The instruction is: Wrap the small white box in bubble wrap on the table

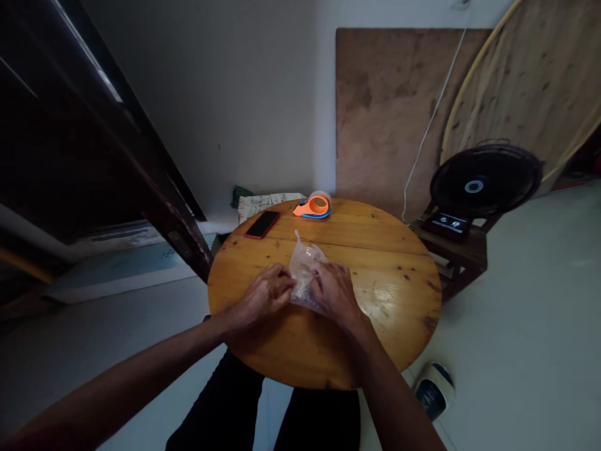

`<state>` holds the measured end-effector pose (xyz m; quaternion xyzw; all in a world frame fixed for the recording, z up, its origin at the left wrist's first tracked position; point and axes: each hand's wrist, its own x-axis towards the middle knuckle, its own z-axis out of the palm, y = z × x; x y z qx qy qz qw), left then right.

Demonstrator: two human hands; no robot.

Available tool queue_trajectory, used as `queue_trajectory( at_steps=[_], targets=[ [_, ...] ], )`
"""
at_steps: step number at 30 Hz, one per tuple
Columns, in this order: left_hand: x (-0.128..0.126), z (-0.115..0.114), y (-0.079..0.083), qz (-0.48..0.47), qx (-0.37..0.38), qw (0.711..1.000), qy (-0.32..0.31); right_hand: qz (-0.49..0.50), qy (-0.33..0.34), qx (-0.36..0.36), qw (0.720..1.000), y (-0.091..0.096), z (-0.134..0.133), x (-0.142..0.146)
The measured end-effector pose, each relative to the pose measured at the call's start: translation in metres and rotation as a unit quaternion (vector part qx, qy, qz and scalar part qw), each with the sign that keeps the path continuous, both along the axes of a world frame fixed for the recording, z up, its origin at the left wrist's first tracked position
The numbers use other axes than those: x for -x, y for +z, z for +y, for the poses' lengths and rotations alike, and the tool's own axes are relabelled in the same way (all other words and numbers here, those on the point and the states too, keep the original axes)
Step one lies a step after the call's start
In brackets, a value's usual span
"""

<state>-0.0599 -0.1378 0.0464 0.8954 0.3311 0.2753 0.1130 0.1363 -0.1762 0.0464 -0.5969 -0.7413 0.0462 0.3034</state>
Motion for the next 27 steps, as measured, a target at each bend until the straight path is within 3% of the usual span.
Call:
queue_trajectory(
  at_steps=[3,8,13,21,27],
  targets=[
    [0.002,0.0,-0.004,-0.005,-0.04,0.998,-0.043,0.013,-0.041,0.01,0.999,-0.004,0.005,-0.011],
    [0.003,0.007,-0.014,-0.077,-0.023,0.993,-0.089,0.051,-0.058,0.02,0.997,-0.012,0.008,-0.023],
    [0.003,0.01,-0.021,-0.144,-0.012,0.981,-0.131,0.086,-0.081,0.061,0.991,-0.009,-0.01,-0.026],
    [0.002,0.013,-0.031,-0.184,0.005,0.973,-0.138,0.198,-0.098,0.181,0.958,0.002,-0.029,-0.006],
    [0.002,0.014,-0.029,-0.167,0.009,0.976,-0.142,0.204,-0.138,0.163,0.955,-0.005,-0.02,0.005]
  ],
)
